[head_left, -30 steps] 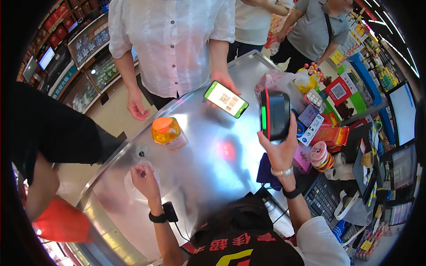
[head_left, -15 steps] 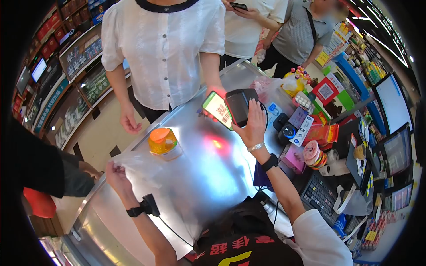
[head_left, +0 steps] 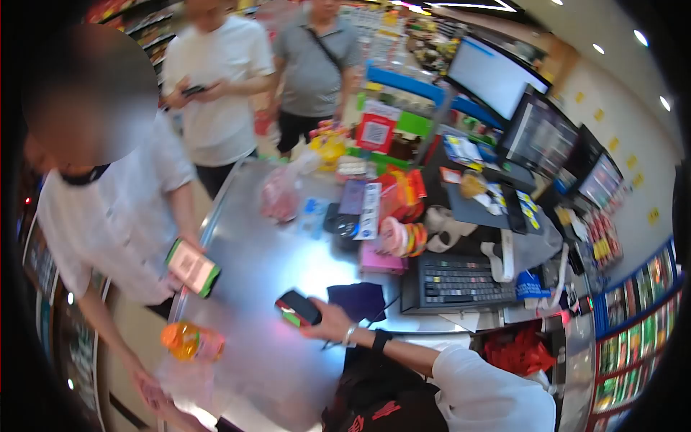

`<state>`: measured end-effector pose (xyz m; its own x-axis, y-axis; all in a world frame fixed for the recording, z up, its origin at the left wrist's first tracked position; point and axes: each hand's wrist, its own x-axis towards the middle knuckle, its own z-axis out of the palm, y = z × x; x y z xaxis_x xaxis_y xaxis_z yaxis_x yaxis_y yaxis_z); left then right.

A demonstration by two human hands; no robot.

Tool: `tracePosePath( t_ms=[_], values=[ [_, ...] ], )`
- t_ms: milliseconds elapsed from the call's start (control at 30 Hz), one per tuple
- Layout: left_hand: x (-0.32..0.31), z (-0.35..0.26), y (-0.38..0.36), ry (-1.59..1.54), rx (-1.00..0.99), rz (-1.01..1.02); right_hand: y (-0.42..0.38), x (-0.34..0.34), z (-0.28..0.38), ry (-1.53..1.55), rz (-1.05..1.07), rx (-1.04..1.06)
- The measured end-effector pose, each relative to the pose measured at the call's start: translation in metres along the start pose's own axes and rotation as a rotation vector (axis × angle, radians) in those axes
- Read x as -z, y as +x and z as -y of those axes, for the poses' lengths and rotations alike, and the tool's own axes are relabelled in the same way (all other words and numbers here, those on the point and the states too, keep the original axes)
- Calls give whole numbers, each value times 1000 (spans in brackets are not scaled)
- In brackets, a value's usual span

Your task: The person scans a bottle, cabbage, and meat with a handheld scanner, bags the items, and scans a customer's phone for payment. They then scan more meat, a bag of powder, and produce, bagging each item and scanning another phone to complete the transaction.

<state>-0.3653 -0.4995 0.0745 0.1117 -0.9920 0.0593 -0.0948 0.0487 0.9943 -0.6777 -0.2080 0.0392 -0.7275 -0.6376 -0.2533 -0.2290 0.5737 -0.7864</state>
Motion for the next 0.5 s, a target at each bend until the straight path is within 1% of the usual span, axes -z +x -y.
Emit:
tracePosePath(
  t_ms=[100,133,167,200,300,333,400,433,500],
  values=[
    [-11,-8,-20,4,-71,114,-25,-7,-25,88,137,192],
    [-17,-16,-34,116,-180,35,-27,-5,-29,91,227,227],
    [-27,-36,-60,229,-292,-50,-28,-4,-31,97,321,265],
    [-38,-53,-76,337,-407,-143,-27,-1,-31,99,430,246],
    [-70,-75,-96,486,-1024,-415,-22,-4,-44,113,509,307],
    [-79,-85,-105,552,-1038,-345,-26,-3,-48,51,445,342],
    [-95,-101,-119,683,-1066,-208,-33,0,-53,46,354,305],
    [-101,-98,-118,669,-1045,-98,-37,2,-57,44,307,284],
    [-127,-89,-118,633,-995,127,-47,16,-77,56,347,287]
  ],
)
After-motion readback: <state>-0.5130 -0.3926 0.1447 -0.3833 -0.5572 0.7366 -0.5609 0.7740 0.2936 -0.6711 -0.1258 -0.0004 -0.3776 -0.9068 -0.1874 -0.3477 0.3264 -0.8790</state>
